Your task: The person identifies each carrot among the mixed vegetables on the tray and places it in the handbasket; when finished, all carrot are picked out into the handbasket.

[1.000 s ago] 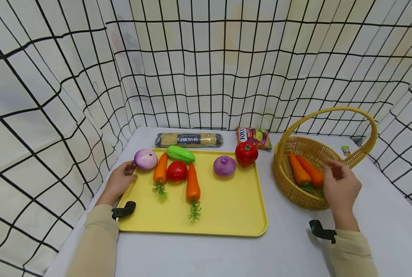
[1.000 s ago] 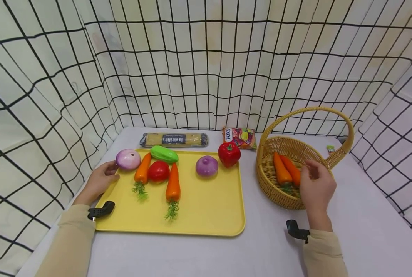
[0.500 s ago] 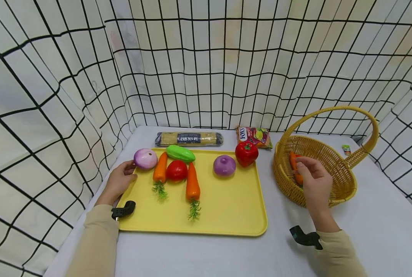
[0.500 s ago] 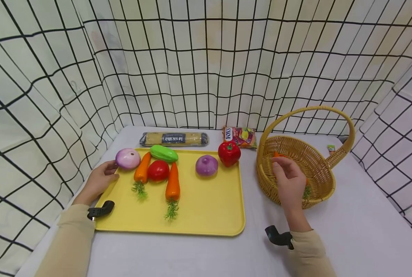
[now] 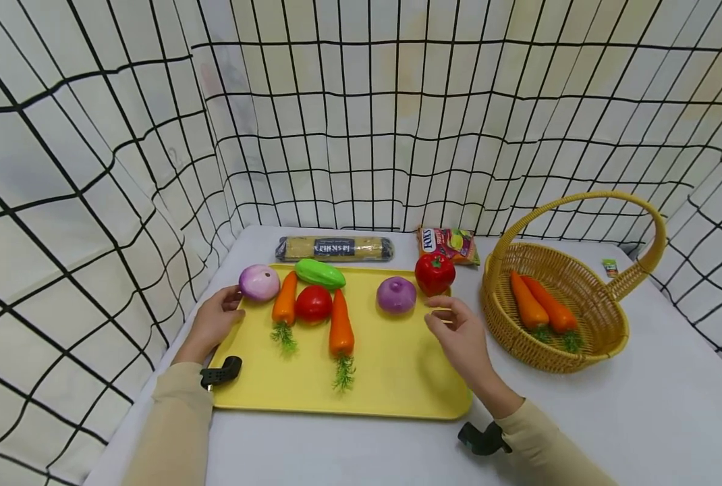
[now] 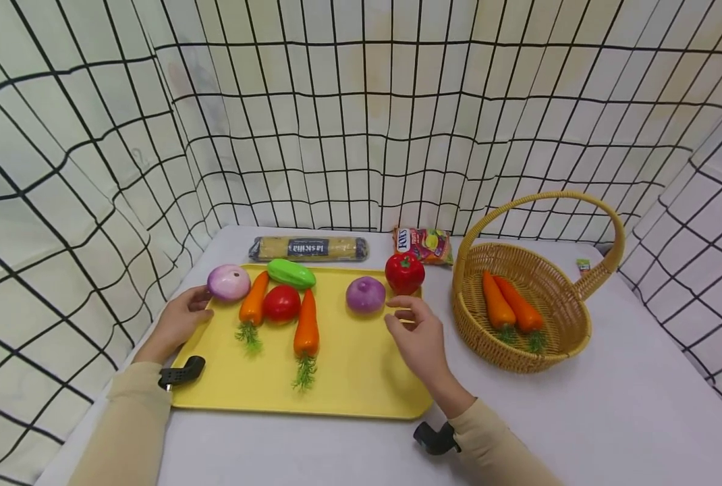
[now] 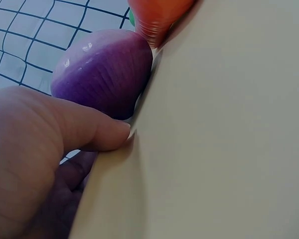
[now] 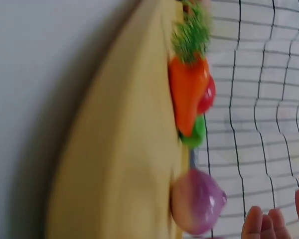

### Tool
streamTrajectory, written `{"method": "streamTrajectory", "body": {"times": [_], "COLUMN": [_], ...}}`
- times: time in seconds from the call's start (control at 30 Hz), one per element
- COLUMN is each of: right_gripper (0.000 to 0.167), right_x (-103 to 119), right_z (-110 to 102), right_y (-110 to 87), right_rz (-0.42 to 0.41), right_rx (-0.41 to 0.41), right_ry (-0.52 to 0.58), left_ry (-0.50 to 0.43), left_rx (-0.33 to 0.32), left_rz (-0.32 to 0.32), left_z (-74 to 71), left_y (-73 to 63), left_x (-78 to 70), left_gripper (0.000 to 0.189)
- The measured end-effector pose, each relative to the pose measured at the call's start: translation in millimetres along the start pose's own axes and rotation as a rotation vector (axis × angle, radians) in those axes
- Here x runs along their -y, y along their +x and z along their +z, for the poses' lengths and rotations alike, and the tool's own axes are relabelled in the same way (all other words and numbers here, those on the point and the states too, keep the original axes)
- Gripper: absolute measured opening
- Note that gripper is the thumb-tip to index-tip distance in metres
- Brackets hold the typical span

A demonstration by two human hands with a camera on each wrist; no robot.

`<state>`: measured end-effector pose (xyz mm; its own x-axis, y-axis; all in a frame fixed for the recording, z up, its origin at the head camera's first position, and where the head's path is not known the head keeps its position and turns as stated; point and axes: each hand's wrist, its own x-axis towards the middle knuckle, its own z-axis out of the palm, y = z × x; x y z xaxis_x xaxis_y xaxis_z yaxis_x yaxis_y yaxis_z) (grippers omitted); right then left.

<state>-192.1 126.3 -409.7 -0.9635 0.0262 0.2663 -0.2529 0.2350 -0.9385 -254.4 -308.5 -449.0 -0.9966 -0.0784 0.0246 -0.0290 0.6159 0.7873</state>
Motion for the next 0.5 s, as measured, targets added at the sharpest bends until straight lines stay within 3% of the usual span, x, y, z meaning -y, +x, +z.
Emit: {"method": "streamTrajectory", "body": {"times": [0.2, 0.4, 0.5], "right_gripper": [0.029, 0.044, 0.05], "right_x": [0.7, 3.5, 3.3], "right_z": [42.2, 75.1, 87.6], "right_y": [-9.8, -16.9, -17.2], "right_rz": [0.047, 0.046, 0.064], "right_rx": [0.041, 0.217, 0.252], "right_ry": [0.017, -0.058, -0.07], "left_ry": [0.0, -0.002, -0.004], "left_rx": [-0.003, -0.003, 0.0], "left_rz": [0.01, 0.005, 0.004], "left_z": [1.3, 0.7, 1.3], "left_y": [-0.1, 0.5, 1.0], "left_x": [2.9, 3.1, 2.5], "left_gripper": [0.058, 0.059, 0.059]}}
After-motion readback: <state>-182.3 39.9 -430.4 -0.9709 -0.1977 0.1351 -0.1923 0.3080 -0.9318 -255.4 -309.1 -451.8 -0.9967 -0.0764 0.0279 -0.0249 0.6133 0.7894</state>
